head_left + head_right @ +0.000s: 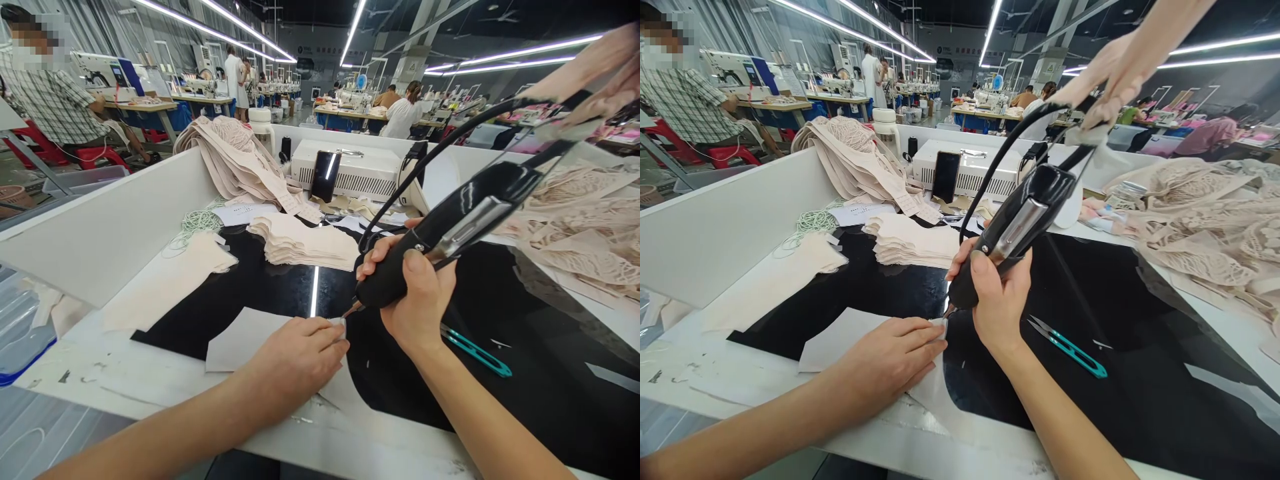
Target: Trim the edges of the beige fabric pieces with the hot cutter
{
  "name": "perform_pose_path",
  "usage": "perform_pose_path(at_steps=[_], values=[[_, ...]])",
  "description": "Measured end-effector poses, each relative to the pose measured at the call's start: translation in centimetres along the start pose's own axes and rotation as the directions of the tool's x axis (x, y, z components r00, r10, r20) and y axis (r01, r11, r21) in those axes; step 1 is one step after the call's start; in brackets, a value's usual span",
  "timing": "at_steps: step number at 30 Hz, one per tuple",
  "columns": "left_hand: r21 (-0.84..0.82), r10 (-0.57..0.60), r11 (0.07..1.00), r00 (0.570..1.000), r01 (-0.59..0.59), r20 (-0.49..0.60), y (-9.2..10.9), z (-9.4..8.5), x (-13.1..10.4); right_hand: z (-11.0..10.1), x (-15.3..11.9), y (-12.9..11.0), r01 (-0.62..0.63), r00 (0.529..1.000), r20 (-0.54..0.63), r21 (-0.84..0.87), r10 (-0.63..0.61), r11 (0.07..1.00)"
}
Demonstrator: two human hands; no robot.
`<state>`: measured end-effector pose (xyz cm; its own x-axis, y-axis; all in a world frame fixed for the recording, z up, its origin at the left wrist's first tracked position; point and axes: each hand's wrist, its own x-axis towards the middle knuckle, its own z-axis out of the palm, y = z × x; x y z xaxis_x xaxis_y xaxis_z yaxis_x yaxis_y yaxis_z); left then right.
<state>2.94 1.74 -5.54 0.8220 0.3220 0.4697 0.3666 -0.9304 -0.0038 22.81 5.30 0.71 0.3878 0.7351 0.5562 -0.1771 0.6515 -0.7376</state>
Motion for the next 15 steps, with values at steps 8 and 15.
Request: perform_pose_path(at_steps=[8, 15], values=[[0.006, 0.003, 1.000, 1.000, -0.003, 0.021, 0.03, 0.06, -0.03, 0.78, -0.32, 0.01, -0.016, 1.000, 0.009, 0.035, 0.016, 0.999], [0.031, -0.002, 1.000, 1.000, 0.002, 0.015, 0.05, 0.20, 0.06, 0.69, -0.53, 0.35, -0.023, 1.000, 0.021, 0.023, 0.023, 0.999]])
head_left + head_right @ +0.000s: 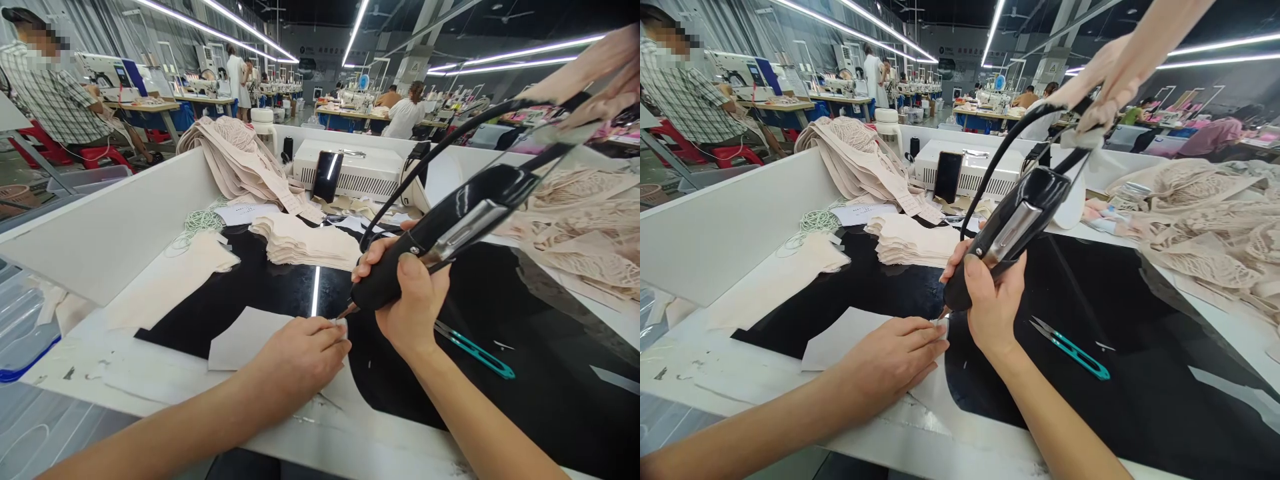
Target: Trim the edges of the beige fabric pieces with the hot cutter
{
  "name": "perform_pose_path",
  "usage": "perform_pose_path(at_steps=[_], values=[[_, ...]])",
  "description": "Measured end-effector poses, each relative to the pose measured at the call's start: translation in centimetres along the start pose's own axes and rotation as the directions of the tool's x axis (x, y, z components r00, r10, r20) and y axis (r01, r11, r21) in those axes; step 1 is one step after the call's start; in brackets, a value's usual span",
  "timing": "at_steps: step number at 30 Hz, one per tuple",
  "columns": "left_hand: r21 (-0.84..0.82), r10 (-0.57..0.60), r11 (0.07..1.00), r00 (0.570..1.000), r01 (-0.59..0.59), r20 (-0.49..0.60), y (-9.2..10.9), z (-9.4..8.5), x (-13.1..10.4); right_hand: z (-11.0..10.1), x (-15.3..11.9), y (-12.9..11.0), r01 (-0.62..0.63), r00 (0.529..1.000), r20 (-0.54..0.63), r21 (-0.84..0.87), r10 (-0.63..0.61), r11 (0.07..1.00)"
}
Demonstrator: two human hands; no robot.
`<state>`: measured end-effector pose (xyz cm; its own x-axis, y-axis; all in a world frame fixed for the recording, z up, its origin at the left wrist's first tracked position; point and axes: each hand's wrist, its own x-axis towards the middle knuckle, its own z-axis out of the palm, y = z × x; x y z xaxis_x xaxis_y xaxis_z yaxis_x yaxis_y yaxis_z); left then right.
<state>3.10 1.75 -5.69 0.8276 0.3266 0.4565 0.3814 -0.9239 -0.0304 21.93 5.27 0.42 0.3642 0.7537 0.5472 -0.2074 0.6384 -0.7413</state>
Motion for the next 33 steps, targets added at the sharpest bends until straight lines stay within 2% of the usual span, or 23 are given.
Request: perform_pose_path(at_steps=[5, 8, 14, 18, 21, 24, 28, 33], values=[[-0.002, -0.001, 1.000, 1.000, 0.001, -0.022, 0.1, -0.1, 0.0, 0.0, 0.2, -0.1, 0.001, 1.000, 0.019, -0.002, -0.001, 1.000], [-0.047, -0.036, 0.998, 0.999, 0.035, -0.022, -0.4, -0.6, -0.3, -0.2, 0.6, -1.0, 0.006, 1.000, 0.023, -0.029, -0.005, 1.000], [-0.007, -0.130, 0.991, 0.990, 0.131, 0.051, -4.1, -2.1, -2.4, -1.5, 0.9, -3.4, 0.049, 0.998, 0.037, -0.161, -0.043, 0.986], [0.056, -0.144, 0.988, 0.990, 0.143, 0.006, -5.8, -3.2, -3.8, -1.5, 0.0, -3.6, 0.105, 0.994, 0.003, -0.153, -0.106, 0.983], [0.072, -0.104, 0.991, 0.992, 0.109, -0.070, -4.9, -3.7, -3.9, -1.1, -0.9, -3.7, 0.122, 0.993, 0.011, -0.109, -0.121, 0.987], [0.018, -0.038, 0.999, 0.991, 0.041, -0.130, -2.7, -3.5, -3.4, -0.9, -1.7, -3.9, 0.102, 0.994, 0.031, -0.067, -0.100, 0.993], [-0.039, 0.021, 0.999, 0.990, -0.027, -0.140, -0.3, -2.6, -2.7, -0.8, -2.4, -4.2, 0.080, 0.997, 0.019, -0.035, -0.079, 0.996], [-0.006, 0.012, 1.000, 0.992, -0.013, -0.123, 0.1, -2.2, -2.5, -0.8, -2.8, -3.9, 0.077, 0.997, 0.029, -0.014, -0.076, 0.997]])
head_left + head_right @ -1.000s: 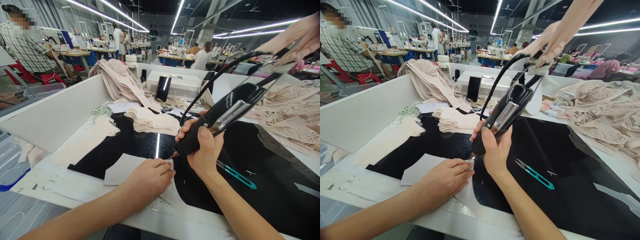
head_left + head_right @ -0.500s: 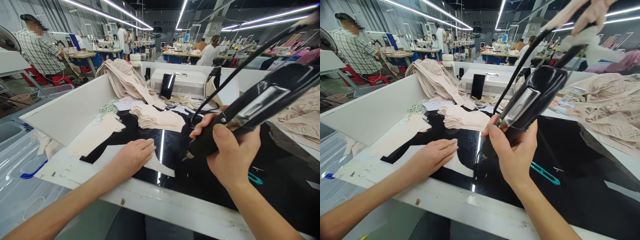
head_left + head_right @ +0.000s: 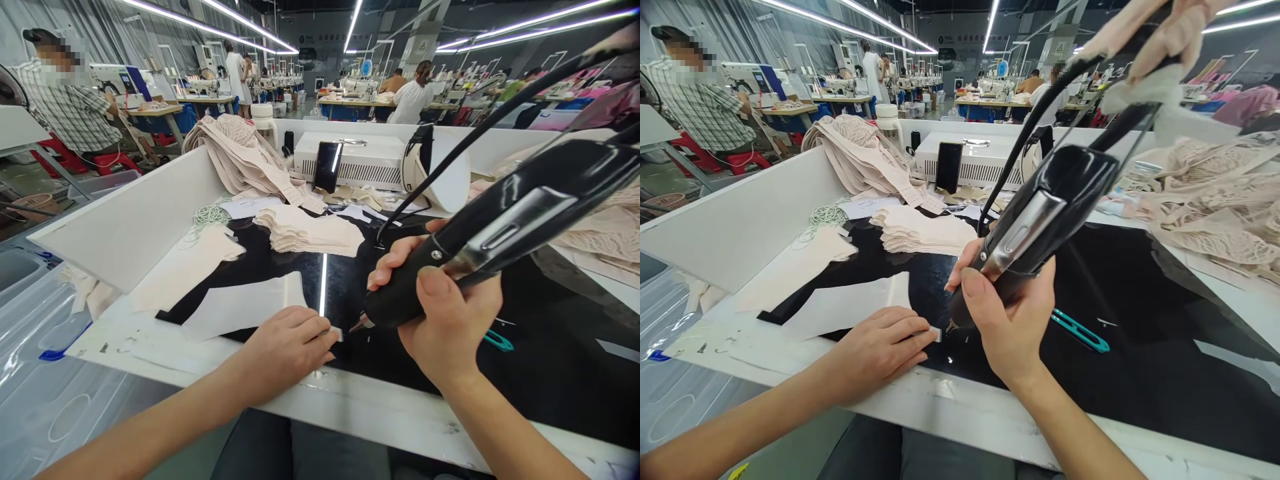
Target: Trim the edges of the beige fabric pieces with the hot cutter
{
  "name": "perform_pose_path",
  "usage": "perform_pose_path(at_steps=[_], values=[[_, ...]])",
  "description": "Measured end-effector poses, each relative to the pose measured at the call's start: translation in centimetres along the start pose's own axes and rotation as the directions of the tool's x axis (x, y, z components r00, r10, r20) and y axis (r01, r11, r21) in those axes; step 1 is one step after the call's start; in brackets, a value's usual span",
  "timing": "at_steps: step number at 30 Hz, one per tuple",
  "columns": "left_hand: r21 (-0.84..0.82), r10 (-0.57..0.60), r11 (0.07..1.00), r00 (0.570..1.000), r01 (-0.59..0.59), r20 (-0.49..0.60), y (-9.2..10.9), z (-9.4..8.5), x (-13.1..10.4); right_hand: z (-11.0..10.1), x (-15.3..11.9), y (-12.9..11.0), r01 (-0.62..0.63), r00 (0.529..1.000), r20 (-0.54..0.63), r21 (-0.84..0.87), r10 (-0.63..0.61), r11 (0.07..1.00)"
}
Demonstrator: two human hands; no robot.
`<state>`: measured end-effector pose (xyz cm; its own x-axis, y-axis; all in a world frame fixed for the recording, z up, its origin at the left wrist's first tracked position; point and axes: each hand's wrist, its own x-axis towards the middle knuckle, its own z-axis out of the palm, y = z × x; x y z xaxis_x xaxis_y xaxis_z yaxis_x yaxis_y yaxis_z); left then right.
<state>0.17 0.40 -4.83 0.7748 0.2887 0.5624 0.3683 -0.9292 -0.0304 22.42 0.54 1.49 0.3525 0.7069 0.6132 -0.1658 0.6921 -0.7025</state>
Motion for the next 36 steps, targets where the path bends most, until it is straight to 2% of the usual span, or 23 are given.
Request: perform_pose_path(at_steps=[18, 26, 36], values=[[-0.029, -0.019, 0.999, 1.000, 0.020, 0.025, -0.1, 0.2, -0.5, 0.4, -0.3, 0.9, -0.022, 1.000, -0.020, -0.008, 0.022, 1.000], [-0.042, -0.038, 0.998, 0.996, 0.041, 0.080, 0.0, 0.4, -0.7, 0.4, -0.6, 1.1, -0.012, 1.000, -0.009, -0.035, 0.012, 0.999], [-0.039, -0.027, 0.999, 0.998, 0.029, 0.053, -0.1, 0.5, -0.6, 0.6, -0.4, 0.7, 0.003, 0.997, -0.080, -0.022, -0.005, 1.000]])
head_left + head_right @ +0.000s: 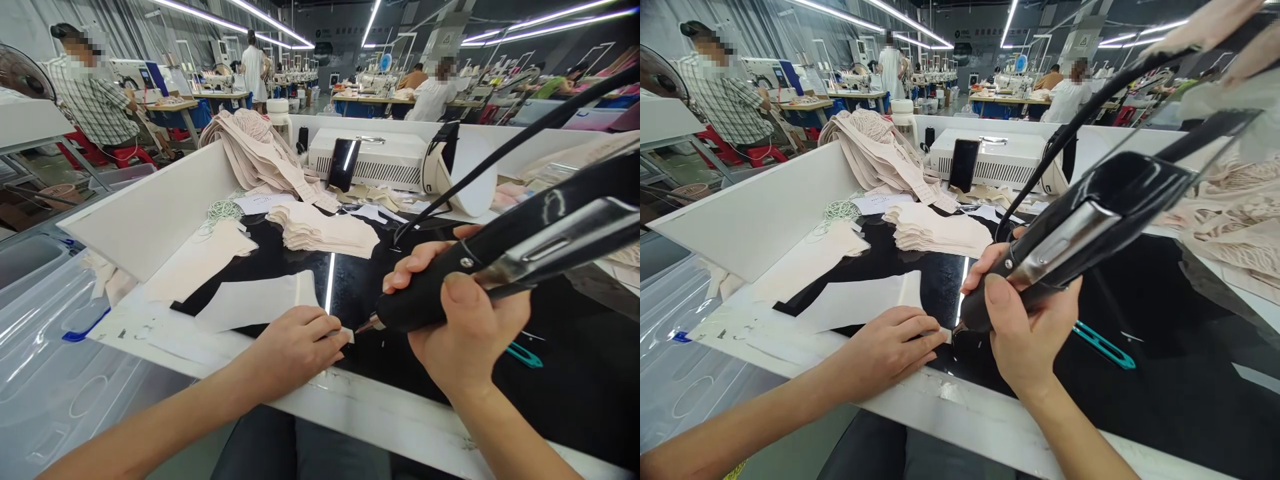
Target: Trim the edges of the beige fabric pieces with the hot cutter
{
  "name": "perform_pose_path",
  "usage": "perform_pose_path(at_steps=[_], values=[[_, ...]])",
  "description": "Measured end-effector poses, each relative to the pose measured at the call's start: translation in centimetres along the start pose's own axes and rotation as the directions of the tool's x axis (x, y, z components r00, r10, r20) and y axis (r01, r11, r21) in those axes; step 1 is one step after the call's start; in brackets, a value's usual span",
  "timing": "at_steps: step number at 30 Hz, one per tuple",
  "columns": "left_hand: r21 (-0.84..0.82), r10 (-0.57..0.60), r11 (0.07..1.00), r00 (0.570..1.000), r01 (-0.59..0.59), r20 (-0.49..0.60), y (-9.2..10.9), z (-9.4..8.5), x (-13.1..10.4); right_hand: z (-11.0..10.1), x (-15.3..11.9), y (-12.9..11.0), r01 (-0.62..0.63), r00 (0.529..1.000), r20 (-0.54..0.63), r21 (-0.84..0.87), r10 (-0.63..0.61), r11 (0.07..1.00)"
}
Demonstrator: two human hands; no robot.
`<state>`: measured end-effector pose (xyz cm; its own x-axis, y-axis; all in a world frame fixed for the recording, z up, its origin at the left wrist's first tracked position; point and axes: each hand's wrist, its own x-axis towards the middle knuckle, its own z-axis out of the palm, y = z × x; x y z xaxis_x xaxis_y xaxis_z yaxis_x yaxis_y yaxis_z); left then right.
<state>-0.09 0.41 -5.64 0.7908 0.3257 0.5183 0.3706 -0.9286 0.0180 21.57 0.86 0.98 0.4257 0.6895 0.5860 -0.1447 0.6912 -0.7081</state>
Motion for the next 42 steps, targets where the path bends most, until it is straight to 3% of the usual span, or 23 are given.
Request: perform_pose_path(at_steps=[11, 18, 23, 28, 42], values=[[-0.037, -0.006, 0.999, 0.999, 0.004, -0.054, 0.2, -0.2, 0.2, 0.0, -0.1, 0.4, -0.029, 0.999, 0.020, -0.004, 0.029, 1.000], [-0.008, -0.002, 1.000, 1.000, 0.003, 0.026, 0.1, 0.0, 0.1, 0.1, -0.3, -0.3, -0.026, 1.000, -0.014, 0.017, 0.026, 1.000], [-0.004, -0.002, 1.000, 1.000, 0.002, -0.024, 0.1, -0.1, 0.2, -0.1, -0.8, -0.2, -0.018, 0.999, 0.039, 0.017, 0.017, 1.000], [-0.029, 0.001, 1.000, 1.000, -0.001, -0.015, 0.0, -0.2, 0.1, -0.3, -0.9, -0.3, -0.051, 0.999, 0.008, -0.012, 0.051, 0.999], [-0.068, -0.041, 0.997, 0.999, 0.043, 0.025, -1.0, -1.2, -1.8, -1.2, -0.9, -0.8, -0.004, 1.000, -0.001, -0.030, 0.004, 1.000]])
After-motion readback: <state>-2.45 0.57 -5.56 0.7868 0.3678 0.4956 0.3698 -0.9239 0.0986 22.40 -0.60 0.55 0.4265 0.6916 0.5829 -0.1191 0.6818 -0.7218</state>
